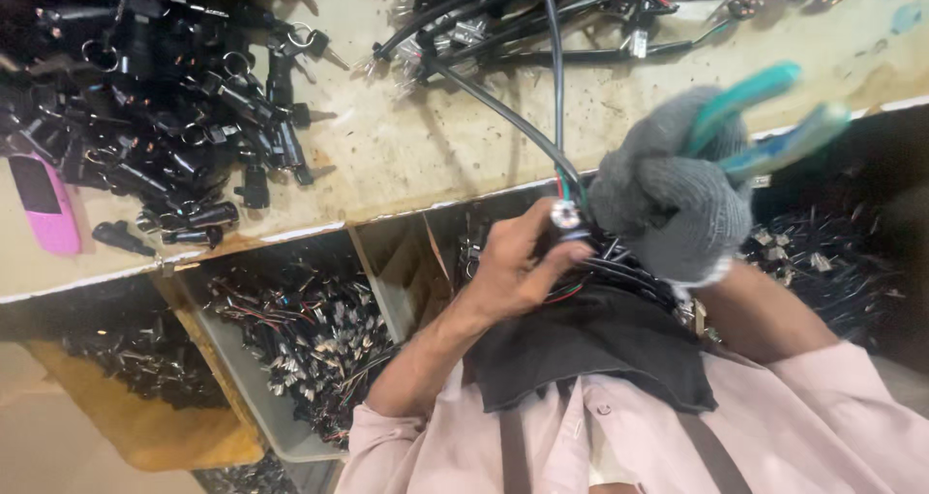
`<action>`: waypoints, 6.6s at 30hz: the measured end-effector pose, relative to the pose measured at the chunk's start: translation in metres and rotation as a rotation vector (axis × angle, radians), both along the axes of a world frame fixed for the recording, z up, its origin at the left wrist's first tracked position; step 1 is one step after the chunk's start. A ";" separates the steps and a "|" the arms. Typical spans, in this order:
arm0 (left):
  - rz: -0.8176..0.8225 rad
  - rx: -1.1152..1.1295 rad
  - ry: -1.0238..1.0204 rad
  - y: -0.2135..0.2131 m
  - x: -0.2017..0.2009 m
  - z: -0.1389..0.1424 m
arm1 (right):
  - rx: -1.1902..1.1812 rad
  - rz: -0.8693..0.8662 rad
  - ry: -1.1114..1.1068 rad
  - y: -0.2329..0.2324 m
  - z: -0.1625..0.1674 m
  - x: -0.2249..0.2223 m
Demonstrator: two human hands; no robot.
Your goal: The person repeatedly picks up small black cylindrical objects with attached wires from a table, uses pliers to cut the wires, and places the objects back on the table. The action is continuous and repetitive.
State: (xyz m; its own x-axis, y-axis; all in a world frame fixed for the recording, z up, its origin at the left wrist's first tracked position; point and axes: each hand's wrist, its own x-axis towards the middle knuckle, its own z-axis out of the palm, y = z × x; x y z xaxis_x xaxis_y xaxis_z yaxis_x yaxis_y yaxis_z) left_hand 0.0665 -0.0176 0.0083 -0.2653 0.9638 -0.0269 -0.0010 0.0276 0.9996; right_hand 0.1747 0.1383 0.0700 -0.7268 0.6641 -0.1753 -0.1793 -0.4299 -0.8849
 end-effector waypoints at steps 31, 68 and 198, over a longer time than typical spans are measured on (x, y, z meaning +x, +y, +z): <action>0.613 -0.678 1.622 -0.053 -0.157 0.027 | 1.806 0.227 -1.044 0.042 -0.025 0.027; -0.081 0.053 -0.077 -0.001 -0.031 0.023 | 0.786 0.005 -0.368 0.012 -0.006 0.025; 0.279 -0.357 1.232 -0.062 -0.084 0.024 | 1.803 0.287 -0.643 0.091 -0.011 -0.022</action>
State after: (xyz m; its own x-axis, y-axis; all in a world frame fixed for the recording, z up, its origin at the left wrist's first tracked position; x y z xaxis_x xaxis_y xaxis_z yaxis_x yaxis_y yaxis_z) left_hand -0.0175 -0.0792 0.0319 -0.4868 0.8631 0.1346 0.8530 0.4364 0.2862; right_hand 0.1530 0.2294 0.0595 -0.9456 0.2308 0.2291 0.2012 0.9687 -0.1451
